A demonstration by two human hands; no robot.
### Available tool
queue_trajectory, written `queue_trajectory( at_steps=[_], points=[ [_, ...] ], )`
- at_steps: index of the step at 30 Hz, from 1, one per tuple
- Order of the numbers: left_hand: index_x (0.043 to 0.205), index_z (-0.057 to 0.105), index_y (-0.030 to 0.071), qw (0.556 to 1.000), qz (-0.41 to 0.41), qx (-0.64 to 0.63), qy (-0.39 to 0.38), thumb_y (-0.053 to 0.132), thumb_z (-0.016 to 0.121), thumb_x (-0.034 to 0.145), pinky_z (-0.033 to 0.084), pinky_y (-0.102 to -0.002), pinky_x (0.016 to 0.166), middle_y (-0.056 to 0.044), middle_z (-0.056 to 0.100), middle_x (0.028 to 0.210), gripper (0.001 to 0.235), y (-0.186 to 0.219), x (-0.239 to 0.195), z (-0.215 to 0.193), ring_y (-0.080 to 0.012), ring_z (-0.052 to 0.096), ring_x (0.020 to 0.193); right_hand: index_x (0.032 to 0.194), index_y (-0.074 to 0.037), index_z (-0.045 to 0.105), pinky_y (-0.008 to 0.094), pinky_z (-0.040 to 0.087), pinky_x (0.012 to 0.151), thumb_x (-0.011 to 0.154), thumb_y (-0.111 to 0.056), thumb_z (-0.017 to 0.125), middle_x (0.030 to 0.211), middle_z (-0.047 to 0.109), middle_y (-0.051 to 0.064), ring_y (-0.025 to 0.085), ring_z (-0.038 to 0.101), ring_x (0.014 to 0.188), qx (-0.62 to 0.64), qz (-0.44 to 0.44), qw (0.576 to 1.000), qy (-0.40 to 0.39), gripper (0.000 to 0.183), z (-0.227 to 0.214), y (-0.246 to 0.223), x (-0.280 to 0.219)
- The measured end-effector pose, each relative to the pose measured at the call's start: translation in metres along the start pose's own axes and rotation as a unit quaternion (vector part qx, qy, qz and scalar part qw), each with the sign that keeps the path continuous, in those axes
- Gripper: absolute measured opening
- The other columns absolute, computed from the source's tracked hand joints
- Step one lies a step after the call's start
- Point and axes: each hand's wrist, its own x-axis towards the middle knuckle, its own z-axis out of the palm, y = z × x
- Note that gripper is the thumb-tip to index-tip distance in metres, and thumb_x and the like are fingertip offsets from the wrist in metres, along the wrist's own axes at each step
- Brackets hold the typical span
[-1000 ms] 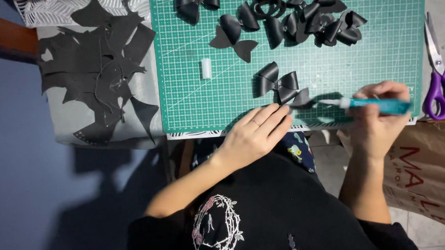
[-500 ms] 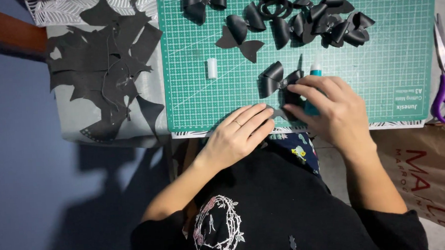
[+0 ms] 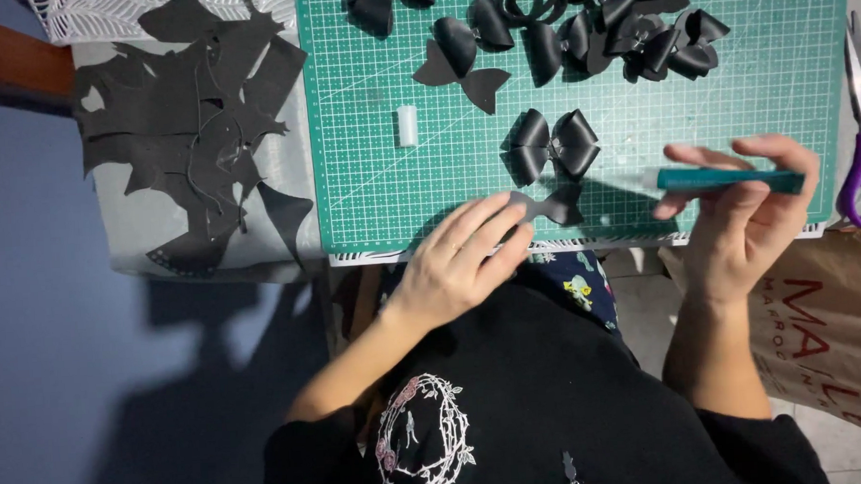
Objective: The person sits at a craft table assembling black foam bow shapes. They apply glue from a tube to a foam piece, fold and press the pieces into bow forms, then place a blue rectangular template over a flat foam cutout and trace around it with a marker to mark the next piece.
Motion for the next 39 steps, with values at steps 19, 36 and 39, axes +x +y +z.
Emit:
queue_trajectory(
  at_steps=[19,36,39],
  points=[
    [0.149,0.056,0.017,0.987,-0.110,0.074,-0.089,0.057,0.074,0.097,0.041,-0.045,0.113,-0.021,0.046,0.147,0.068,0.043,-0.005,0.009,-0.0331,0.045,0.139,0.111,-0.010,0.058,0.017,0.056,0.075,0.102,-0.031,0.074,0.114,0.068,0.009,0.018,0.071,0.098,0.205,0.160,0.956,0.138,0.028,0.032,0.025,-0.022],
    [0.150,0.056,0.019,0.984,-0.107,0.106,-0.100,0.056,0.077,0.096,0.037,-0.043,0.116,-0.020,0.045,0.150,0.069,0.043,-0.007,0.010,-0.0319,0.042,0.142,0.106,-0.010,0.053,0.030,0.062,0.096,0.104,-0.032,0.073,0.101,0.064,0.006,0.015,0.069,0.094,0.122,0.125,0.981,0.087,0.030,0.036,0.020,-0.017],
    [0.148,0.055,0.019,0.991,-0.109,0.061,-0.053,0.058,0.072,0.099,0.043,-0.048,0.115,-0.018,0.046,0.148,0.065,0.039,-0.016,0.022,-0.0311,0.045,0.140,0.108,-0.011,0.054,0.023,0.061,0.089,0.104,-0.031,0.073,0.102,0.065,0.004,0.012,0.069,0.091,0.168,0.152,0.966,0.124,0.029,0.032,0.021,-0.019]
  ],
)
